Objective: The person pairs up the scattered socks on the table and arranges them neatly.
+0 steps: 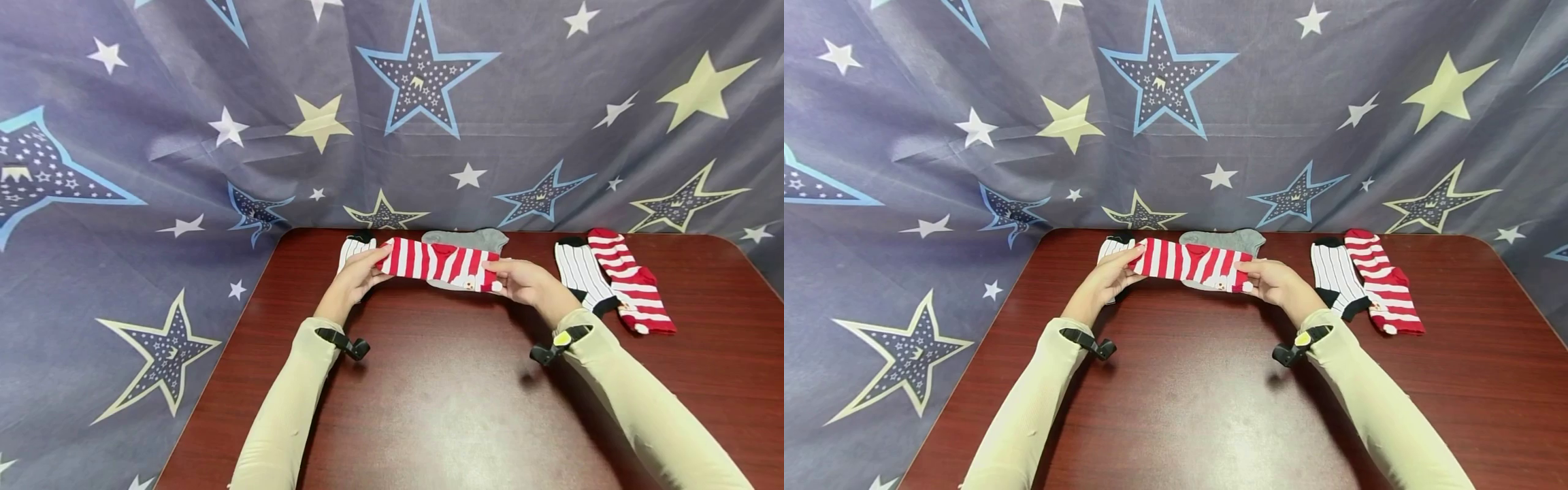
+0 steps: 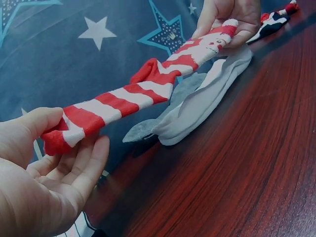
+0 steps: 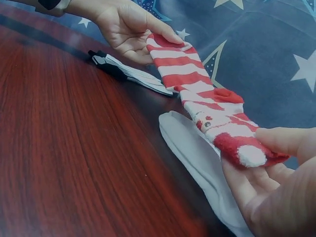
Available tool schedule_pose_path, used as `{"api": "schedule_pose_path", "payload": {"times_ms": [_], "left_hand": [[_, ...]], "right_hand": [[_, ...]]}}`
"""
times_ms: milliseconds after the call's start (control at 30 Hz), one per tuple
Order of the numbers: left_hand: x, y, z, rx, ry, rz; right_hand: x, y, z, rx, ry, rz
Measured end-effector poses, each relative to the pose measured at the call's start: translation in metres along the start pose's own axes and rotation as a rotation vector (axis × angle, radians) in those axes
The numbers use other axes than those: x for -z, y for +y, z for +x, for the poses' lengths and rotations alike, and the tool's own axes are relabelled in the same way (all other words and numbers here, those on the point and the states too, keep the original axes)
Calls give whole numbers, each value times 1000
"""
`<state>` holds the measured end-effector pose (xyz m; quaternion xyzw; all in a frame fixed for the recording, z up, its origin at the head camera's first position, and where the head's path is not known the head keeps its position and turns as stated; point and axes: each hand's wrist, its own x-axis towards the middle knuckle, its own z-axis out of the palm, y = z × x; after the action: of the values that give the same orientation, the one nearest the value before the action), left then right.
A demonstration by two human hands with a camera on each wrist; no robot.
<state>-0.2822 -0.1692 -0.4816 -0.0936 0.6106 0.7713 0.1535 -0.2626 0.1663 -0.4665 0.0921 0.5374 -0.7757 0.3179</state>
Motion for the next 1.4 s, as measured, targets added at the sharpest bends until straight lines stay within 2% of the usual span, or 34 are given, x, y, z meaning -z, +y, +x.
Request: {"api": "schedule_pose_path", "payload": {"times_ms": [533, 700, 1033, 1400], "left_hand": [[-6, -1, -4, -41, -68, 2], [-6, -2, -6, -50, -93, 17], [-6, -6, -5, -43, -122, 62], [-5, -7, -4, 8, -155, 108]], "right_hand": [[15, -5, -8, 41, -67, 56], [19, -6, -10, 44, -66, 38], [24, -6, -14, 54, -69, -18], [30, -6, -16, 20, -41, -86]]}}
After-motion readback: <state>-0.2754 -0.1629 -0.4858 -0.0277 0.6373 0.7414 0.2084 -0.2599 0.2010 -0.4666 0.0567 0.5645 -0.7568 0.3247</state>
